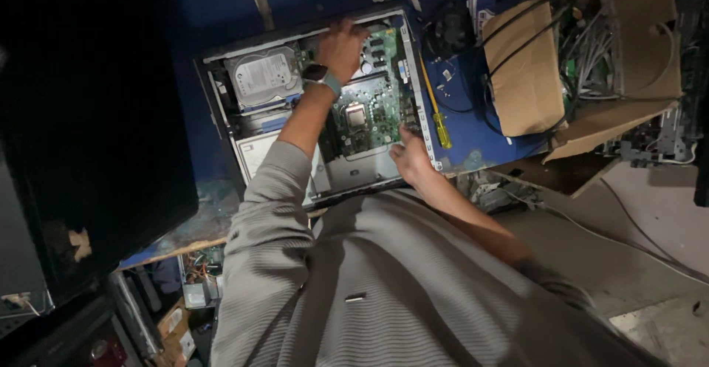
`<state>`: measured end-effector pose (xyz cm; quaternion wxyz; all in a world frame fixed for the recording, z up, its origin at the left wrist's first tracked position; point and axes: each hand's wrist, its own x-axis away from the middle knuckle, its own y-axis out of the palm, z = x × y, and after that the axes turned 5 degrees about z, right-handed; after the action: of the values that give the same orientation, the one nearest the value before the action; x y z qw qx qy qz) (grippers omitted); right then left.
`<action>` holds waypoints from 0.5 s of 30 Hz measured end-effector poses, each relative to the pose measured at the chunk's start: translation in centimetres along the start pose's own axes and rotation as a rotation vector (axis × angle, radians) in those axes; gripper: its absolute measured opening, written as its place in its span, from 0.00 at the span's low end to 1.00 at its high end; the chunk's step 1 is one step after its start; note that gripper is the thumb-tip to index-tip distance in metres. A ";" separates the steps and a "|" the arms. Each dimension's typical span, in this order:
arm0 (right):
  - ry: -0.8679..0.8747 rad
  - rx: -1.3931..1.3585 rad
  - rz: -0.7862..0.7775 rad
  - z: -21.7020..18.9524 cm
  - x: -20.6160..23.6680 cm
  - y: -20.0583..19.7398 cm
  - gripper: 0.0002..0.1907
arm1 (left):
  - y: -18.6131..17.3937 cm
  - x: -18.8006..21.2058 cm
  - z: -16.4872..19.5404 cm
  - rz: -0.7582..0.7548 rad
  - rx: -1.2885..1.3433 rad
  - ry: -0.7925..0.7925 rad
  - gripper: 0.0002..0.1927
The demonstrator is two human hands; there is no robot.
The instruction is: The person works on an open desktop computer case on a workbench, positioning a motherboard inside the chassis and connecting cables and components to it. Near the end, the person picks up a yellow-handled screwdriver and uses it on the computer parts.
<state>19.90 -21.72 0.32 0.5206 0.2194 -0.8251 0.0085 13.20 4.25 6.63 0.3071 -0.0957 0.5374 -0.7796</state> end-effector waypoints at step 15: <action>-0.082 0.073 0.155 -0.8 1.1 2.4 0.35 | 0.6 -0.6 -1.5 -0.138 -0.082 -0.030 0.19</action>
<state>19.33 -19.72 2.16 0.4758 0.1739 -0.8594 0.0701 13.22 5.64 5.58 0.2568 -0.1566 0.5561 -0.7748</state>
